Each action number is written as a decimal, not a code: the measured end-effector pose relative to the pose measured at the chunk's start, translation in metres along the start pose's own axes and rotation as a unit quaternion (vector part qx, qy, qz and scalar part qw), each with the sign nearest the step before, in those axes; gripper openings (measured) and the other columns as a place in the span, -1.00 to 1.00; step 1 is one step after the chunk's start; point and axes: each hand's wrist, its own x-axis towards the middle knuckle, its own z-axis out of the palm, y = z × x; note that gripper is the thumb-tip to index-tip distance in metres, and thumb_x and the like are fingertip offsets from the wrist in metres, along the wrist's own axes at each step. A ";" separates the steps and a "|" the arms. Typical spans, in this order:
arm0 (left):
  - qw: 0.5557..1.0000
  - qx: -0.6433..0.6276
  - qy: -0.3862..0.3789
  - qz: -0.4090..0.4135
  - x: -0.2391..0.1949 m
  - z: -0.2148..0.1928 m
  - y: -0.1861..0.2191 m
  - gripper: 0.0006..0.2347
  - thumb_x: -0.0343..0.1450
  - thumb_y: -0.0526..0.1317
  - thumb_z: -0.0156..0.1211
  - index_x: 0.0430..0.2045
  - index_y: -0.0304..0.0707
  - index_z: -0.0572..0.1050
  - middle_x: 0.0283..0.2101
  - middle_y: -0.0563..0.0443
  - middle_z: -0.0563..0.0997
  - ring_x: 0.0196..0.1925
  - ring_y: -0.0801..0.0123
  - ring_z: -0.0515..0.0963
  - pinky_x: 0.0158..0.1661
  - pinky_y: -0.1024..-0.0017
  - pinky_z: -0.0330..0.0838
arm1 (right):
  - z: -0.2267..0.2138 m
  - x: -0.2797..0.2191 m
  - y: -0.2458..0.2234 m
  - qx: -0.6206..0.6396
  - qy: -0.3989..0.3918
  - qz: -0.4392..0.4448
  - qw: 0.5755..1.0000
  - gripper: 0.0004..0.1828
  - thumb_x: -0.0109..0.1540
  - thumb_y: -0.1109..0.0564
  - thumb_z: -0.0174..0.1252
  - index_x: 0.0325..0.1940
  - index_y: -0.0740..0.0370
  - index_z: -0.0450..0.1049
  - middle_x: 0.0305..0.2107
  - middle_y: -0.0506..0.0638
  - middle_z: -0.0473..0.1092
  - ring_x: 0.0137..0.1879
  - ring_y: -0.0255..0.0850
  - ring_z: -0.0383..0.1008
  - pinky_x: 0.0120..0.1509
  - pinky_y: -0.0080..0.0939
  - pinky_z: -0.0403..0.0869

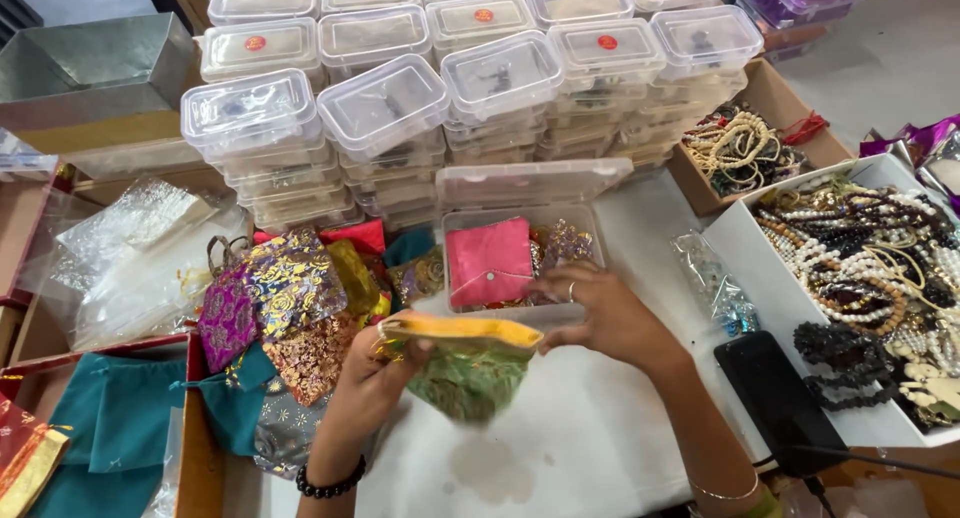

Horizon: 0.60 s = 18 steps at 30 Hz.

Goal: The person organizes small jewelry items and colorful fabric pouches on a cluttered table. They use scissors to cut a tag from a pouch, then place various pouches and small items into a clear plastic container.

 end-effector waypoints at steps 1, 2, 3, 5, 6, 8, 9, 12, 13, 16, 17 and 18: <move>1.000 -0.015 -0.019 0.016 0.006 0.011 0.014 -0.80 0.52 -0.23 0.15 -0.10 -0.39 0.58 -0.35 0.24 0.54 -0.33 0.64 0.44 -0.33 0.58 0.34 | -0.009 0.005 -0.012 0.092 -0.004 0.004 0.996 -0.14 -0.13 -0.04 0.56 0.22 0.19 0.47 0.08 0.10 0.45 0.22 -0.05 0.42 0.27 -0.03 0.41; 0.998 -0.028 -0.038 0.030 0.010 0.021 0.028 -0.78 0.54 -0.19 0.10 -0.10 -0.38 0.57 -0.27 0.23 0.64 -0.25 0.64 0.55 -0.25 0.57 0.46 | -0.017 0.009 -0.024 0.187 -0.009 0.008 0.982 0.06 -0.15 -0.03 0.58 0.39 0.21 0.35 0.22 0.09 0.40 0.33 -0.10 0.39 0.31 -0.07 0.42; 0.999 -0.028 -0.034 0.028 0.012 0.027 0.025 -0.78 0.54 -0.19 0.10 -0.10 -0.38 0.57 -0.27 0.23 0.64 -0.25 0.64 0.55 -0.25 0.57 0.46 | -0.017 0.017 -0.029 0.188 -0.013 0.008 0.982 0.06 -0.15 -0.03 0.58 0.39 0.21 0.35 0.22 0.09 0.40 0.33 -0.10 0.39 0.31 -0.07 0.42; 0.999 -0.002 -0.005 0.041 0.017 0.037 0.016 -0.78 0.58 -0.17 0.12 -0.15 -0.39 0.57 -0.35 0.27 0.49 -0.33 0.67 0.37 -0.35 0.59 0.28 | -0.017 0.032 -0.039 0.399 -0.083 -0.010 0.913 0.01 0.05 0.03 0.44 0.50 0.13 0.08 0.22 -0.01 0.37 0.31 -0.19 0.41 0.37 -0.11 0.43; 0.999 -0.003 -0.004 0.040 0.019 0.041 0.017 -0.78 0.58 -0.17 0.12 -0.15 -0.39 0.57 -0.35 0.27 0.49 -0.33 0.67 0.37 -0.35 0.59 0.28 | -0.007 0.031 -0.025 0.399 -0.084 -0.009 0.913 0.01 0.05 0.03 0.44 0.50 0.13 0.08 0.22 -0.01 0.37 0.31 -0.19 0.41 0.37 -0.11 0.43; 0.987 0.070 0.136 -0.050 0.024 0.049 0.017 -0.77 0.54 -0.14 0.11 -0.10 -0.30 0.59 -0.45 0.18 0.45 -0.45 0.58 0.27 -0.44 0.51 0.19 | 0.014 0.029 0.005 0.500 -0.117 0.068 0.855 -0.23 0.14 0.00 0.47 0.37 0.34 0.42 0.08 0.12 0.51 0.20 -0.08 0.51 0.34 -0.03 0.49; 0.987 0.069 0.137 -0.054 0.023 0.049 0.007 -0.77 0.54 -0.14 0.11 -0.10 -0.30 0.59 -0.45 0.18 0.45 -0.45 0.58 0.27 -0.44 0.51 0.19 | 0.031 0.020 0.019 0.501 -0.119 0.070 0.854 -0.23 0.14 0.00 0.47 0.37 0.34 0.42 0.08 0.12 0.51 0.20 -0.08 0.51 0.34 -0.03 0.49; 0.984 0.053 0.144 0.086 0.022 0.048 -0.014 -0.77 0.55 -0.15 0.08 -0.04 -0.31 0.52 -0.25 0.19 0.59 -0.26 0.63 0.47 -0.27 0.56 0.40 | 0.056 0.009 0.031 0.492 -0.088 0.113 0.859 -0.28 0.19 -0.05 0.46 0.33 0.41 0.52 -0.05 0.14 0.57 0.03 -0.09 0.54 0.18 -0.02 0.53; 0.976 0.108 0.162 0.093 0.021 0.048 -0.019 -0.76 0.57 -0.14 0.06 -0.05 -0.31 0.54 -0.29 0.18 0.58 -0.32 0.62 0.44 -0.31 0.55 0.37 | 0.049 0.013 0.013 0.477 -0.031 0.009 0.878 -0.19 0.13 -0.18 0.43 0.31 0.36 0.44 0.00 0.05 0.51 0.10 -0.20 0.50 0.22 -0.11 0.50; 0.960 0.156 0.187 0.138 0.018 0.047 -0.018 -0.75 0.61 -0.14 0.00 -0.03 -0.33 0.53 -0.23 0.12 0.60 -0.26 0.59 0.48 -0.25 0.54 0.40 | 0.053 0.012 -0.005 0.319 0.066 -0.062 0.943 -0.16 0.01 -0.18 0.47 0.22 0.33 0.42 -0.02 0.03 0.50 0.11 -0.28 0.50 0.19 -0.18 0.46; 0.954 0.148 0.193 0.174 0.016 0.047 -0.016 -0.75 0.63 -0.14 -0.04 -0.01 -0.35 0.51 -0.14 0.09 0.63 -0.14 0.57 0.55 -0.14 0.53 0.45 | 0.058 0.010 -0.005 0.175 0.104 -0.024 0.979 -0.22 -0.05 -0.06 0.55 0.15 0.35 0.49 -0.09 0.09 0.56 0.04 -0.24 0.54 0.13 -0.17 0.46; 0.954 0.148 0.192 0.174 0.012 0.043 -0.031 -0.75 0.63 -0.14 -0.04 -0.01 -0.35 0.51 -0.14 0.09 0.63 -0.14 0.57 0.55 -0.14 0.53 0.45 | 0.068 0.007 0.004 0.175 0.105 -0.024 0.979 -0.22 -0.05 -0.06 0.55 0.15 0.35 0.49 -0.09 0.09 0.56 0.04 -0.24 0.54 0.13 -0.17 0.46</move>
